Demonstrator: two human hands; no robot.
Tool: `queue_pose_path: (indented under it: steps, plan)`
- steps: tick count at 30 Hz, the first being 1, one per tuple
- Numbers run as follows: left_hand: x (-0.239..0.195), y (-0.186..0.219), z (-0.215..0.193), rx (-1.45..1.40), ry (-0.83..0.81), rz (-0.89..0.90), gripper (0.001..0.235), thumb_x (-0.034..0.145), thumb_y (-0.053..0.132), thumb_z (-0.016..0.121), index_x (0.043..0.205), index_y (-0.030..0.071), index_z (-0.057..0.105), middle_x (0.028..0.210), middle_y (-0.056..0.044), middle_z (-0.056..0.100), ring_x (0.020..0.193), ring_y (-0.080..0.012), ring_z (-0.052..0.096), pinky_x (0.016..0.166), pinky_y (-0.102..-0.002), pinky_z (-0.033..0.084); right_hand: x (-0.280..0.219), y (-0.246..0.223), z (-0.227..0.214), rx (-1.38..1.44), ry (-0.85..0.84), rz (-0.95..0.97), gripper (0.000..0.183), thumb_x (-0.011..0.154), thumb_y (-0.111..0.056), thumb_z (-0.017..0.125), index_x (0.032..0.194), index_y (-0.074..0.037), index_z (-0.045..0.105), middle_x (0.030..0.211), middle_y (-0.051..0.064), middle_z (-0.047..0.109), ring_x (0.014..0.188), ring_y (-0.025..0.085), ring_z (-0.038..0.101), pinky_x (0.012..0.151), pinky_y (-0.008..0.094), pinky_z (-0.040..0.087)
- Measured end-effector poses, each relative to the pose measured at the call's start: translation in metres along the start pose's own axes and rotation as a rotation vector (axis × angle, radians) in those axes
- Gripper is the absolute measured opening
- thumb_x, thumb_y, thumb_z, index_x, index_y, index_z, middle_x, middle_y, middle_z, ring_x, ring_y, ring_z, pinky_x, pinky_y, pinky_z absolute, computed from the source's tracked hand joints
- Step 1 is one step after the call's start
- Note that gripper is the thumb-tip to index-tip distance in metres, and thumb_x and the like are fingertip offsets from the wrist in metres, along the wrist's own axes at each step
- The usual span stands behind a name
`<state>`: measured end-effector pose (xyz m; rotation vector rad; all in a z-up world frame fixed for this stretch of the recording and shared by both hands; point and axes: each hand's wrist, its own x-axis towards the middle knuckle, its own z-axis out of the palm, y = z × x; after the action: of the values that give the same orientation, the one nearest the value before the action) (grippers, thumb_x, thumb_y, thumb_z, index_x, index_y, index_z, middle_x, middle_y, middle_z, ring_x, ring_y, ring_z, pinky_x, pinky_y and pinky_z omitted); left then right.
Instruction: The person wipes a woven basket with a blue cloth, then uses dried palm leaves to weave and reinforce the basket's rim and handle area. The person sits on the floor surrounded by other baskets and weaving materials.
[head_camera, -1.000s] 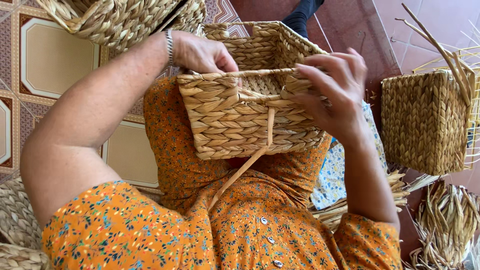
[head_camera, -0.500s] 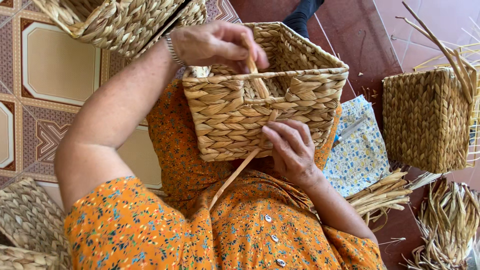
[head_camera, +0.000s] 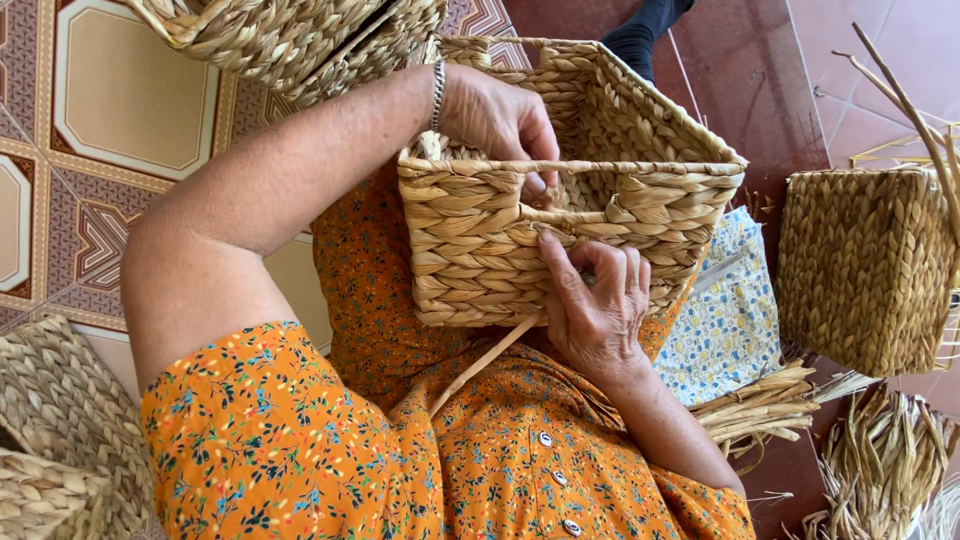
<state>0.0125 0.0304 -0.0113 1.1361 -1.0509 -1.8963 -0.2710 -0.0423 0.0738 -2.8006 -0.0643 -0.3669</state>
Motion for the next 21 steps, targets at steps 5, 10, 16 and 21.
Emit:
queue_pose_path:
  steps: [5,10,16,21]
  plan:
    - [0.013,0.013,0.006,0.134,-0.062,-0.071,0.034,0.076,0.017,0.086,0.107,0.006,0.081,0.091,-0.007,0.081,0.077,-0.0121,0.073,0.070,-0.028,0.061,0.000,0.000,0.000,-0.001,-0.016,-0.003,0.061,0.079,-0.004,0.071,0.138,-0.012,0.067,0.103,0.008,0.051,0.095,0.028,0.049,0.087,0.044,0.040]
    - [0.017,0.020,0.007,0.203,-0.117,-0.071,0.029,0.075,0.016,0.087,0.101,0.004,0.081,0.088,-0.005,0.080,0.077,-0.0110,0.072,0.069,-0.028,0.060,0.003,0.001,0.000,0.026,0.007,-0.012,0.057,0.081,-0.004,0.072,0.137,-0.012,0.066,0.102,0.008,0.051,0.094,0.028,0.050,0.085,0.044,0.041]
    - [0.016,0.012,0.010,0.175,-0.063,-0.046,0.026,0.078,0.016,0.086,0.102,0.006,0.081,0.088,-0.003,0.079,0.076,-0.0095,0.070,0.070,-0.027,0.058,0.006,-0.001,0.001,0.027,0.025,-0.015,0.051,0.082,-0.003,0.072,0.133,-0.010,0.067,0.101,0.010,0.052,0.093,0.029,0.051,0.084,0.044,0.041]
    - [0.021,0.007,0.007,0.089,-0.139,0.036,0.030,0.079,0.014,0.086,0.105,0.005,0.075,0.094,-0.005,0.078,0.085,-0.0118,0.071,0.074,-0.029,0.059,0.014,-0.001,0.005,0.064,0.093,0.033,0.033,0.092,-0.008,0.079,0.121,-0.007,0.063,0.102,0.009,0.058,0.092,0.027,0.058,0.082,0.041,0.043]
